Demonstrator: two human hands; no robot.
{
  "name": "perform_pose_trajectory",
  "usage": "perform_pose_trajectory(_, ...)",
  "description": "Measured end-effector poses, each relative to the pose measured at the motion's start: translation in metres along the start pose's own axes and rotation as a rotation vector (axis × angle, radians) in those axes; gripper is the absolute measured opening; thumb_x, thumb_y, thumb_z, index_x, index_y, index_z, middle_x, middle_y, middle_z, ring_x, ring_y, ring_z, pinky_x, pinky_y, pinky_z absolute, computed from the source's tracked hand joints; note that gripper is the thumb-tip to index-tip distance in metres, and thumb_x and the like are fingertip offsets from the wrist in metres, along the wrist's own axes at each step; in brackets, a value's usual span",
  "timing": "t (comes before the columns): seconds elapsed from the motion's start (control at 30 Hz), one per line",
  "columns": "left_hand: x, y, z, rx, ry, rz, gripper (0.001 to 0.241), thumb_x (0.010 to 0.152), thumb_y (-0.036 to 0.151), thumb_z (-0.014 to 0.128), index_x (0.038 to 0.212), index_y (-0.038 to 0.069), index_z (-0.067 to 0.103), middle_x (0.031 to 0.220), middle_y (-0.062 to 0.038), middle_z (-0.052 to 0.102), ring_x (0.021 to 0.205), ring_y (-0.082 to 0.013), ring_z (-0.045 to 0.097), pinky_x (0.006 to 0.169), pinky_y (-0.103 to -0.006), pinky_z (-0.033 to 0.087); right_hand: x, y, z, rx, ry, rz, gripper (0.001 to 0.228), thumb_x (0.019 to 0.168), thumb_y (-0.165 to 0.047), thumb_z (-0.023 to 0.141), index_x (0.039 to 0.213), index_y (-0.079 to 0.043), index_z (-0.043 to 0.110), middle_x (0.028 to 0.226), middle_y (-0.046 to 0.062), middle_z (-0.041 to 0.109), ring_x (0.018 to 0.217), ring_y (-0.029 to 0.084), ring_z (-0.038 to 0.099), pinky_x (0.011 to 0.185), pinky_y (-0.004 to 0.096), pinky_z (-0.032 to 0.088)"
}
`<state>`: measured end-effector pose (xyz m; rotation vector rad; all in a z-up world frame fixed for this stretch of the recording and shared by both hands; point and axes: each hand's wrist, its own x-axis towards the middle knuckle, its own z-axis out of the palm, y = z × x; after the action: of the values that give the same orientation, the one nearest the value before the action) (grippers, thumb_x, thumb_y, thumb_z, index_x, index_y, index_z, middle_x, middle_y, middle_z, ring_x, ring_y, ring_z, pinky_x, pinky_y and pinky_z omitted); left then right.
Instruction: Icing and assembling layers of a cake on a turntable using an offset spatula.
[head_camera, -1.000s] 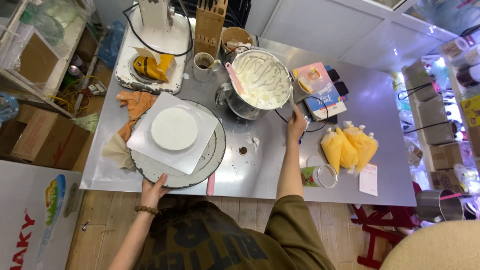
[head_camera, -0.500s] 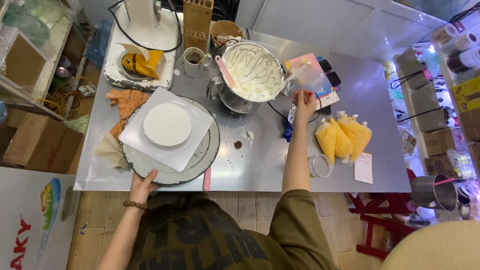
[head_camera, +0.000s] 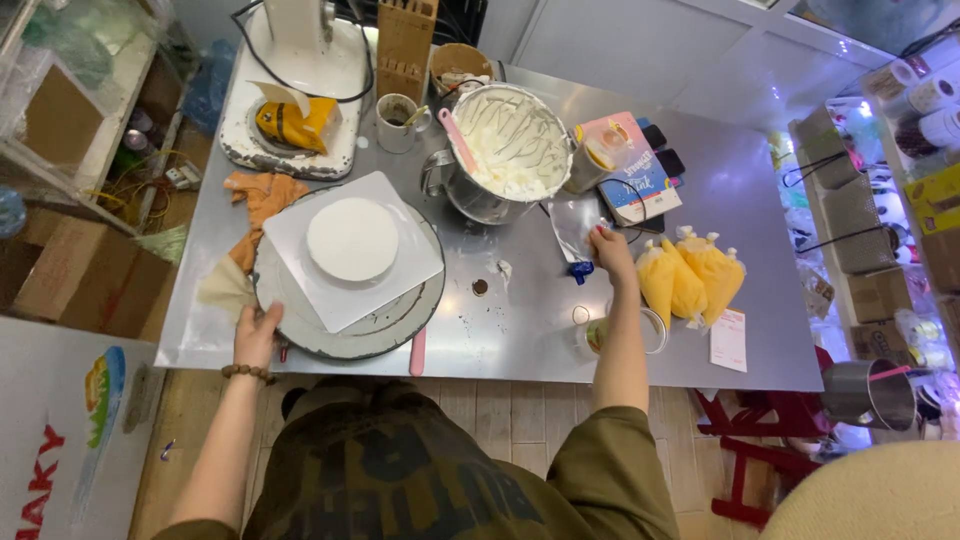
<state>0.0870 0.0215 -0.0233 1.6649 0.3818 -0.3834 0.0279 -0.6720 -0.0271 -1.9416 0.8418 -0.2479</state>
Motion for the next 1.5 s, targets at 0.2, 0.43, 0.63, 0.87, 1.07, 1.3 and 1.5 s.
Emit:
perform_pose_trajectory(0.2, -0.003, -0.004, 0.007, -0.183, 0.273, 0.073, 0.058, 0.108, 0.051, 0.059, 0.141, 0.006, 0.044, 0.137, -0.022, 0.05, 0.134, -0.0388, 0.045, 0.111, -0.0537, 0.037, -0.11, -0.066, -0.022, 0.171, -0.259, 0.02, 0.02, 0.104, -0.027, 0.061, 0.101, -0.008, 0.066, 0.069, 0.003, 0.061, 0.056, 0.01, 0.056, 0.053, 0.021, 0.048)
perform_pose_trajectory(0.43, -0.059, 0.013, 0.034, -0.314, 0.06, -0.141, 0.085, 0.091, 0.045, 0.076, 0.152, 0.004, 0.034, 0.153, -0.027, 0.035, 0.142, -0.0465, 0.037, 0.104, -0.0672, 0.04, -0.209, -0.142, 0.084, 0.385, -0.357, -0.304, 0.04, 0.093, 0.009, 0.063, 0.131, -0.001, 0.054, 0.112, 0.024, 0.071, 0.1, 0.029, 0.07, 0.089, 0.04, 0.057)
perform_pose_trajectory(0.63, -0.054, -0.005, 0.035, -0.313, 0.019, -0.102, 0.072, 0.095, 0.038, 0.075, 0.145, 0.0, 0.041, 0.141, -0.027, 0.049, 0.134, -0.0426, 0.048, 0.099, -0.0604, 0.047, -0.23, -0.148, 0.177, 0.142, -0.137, -0.515, 0.028, 0.1, 0.002, 0.062, 0.127, -0.005, 0.066, 0.109, 0.018, 0.076, 0.096, 0.029, 0.074, 0.082, 0.038, 0.059)
perform_pose_trajectory(0.87, -0.057, -0.116, 0.059, -0.364, -0.233, -0.166, 0.071, 0.093, 0.031, 0.08, 0.146, 0.004, 0.042, 0.13, -0.025, 0.062, 0.117, -0.039, 0.064, 0.101, -0.0578, 0.046, -0.255, -0.165, 0.208, 0.111, -0.189, -0.47, 0.024, 0.097, -0.004, 0.067, 0.119, -0.011, 0.073, 0.104, 0.008, 0.079, 0.093, 0.019, 0.075, 0.088, 0.034, 0.057)
perform_pose_trajectory(1.07, -0.03, -0.092, -0.019, -0.2, -0.091, -0.167, 0.054, 0.09, 0.024, 0.079, 0.136, 0.009, 0.056, 0.128, -0.016, 0.066, 0.114, -0.0311, 0.066, 0.104, -0.0534, 0.047, -0.286, -0.171, 0.223, 0.103, -0.211, -0.553, 0.025, 0.095, -0.003, 0.069, 0.117, -0.011, 0.075, 0.102, 0.007, 0.079, 0.098, 0.021, 0.074, 0.105, 0.043, 0.047)
perform_pose_trajectory(1.3, -0.005, -0.039, -0.066, -0.354, 0.027, -0.047, 0.045, 0.108, 0.047, 0.043, 0.138, 0.015, 0.052, 0.132, -0.013, 0.065, 0.117, -0.0279, 0.067, 0.103, -0.0448, 0.049, -0.314, -0.147, 0.233, 0.065, -0.211, -0.651, 0.025, 0.093, -0.003, 0.07, 0.114, -0.014, 0.077, 0.101, 0.001, 0.08, 0.098, 0.02, 0.075, 0.118, 0.044, 0.03)
perform_pose_trajectory(1.5, -0.012, -0.036, -0.039, -0.399, -0.081, -0.105, 0.104, 0.088, 0.089, 0.006, 0.142, 0.011, 0.049, 0.115, -0.021, 0.067, 0.1, -0.0362, 0.072, 0.092, -0.0478, 0.055, -0.338, -0.14, 0.232, 0.093, -0.2, -0.702, 0.022, 0.091, 0.0, 0.071, 0.111, -0.008, 0.076, 0.104, 0.005, 0.08, 0.1, 0.023, 0.075, 0.124, 0.048, 0.023)
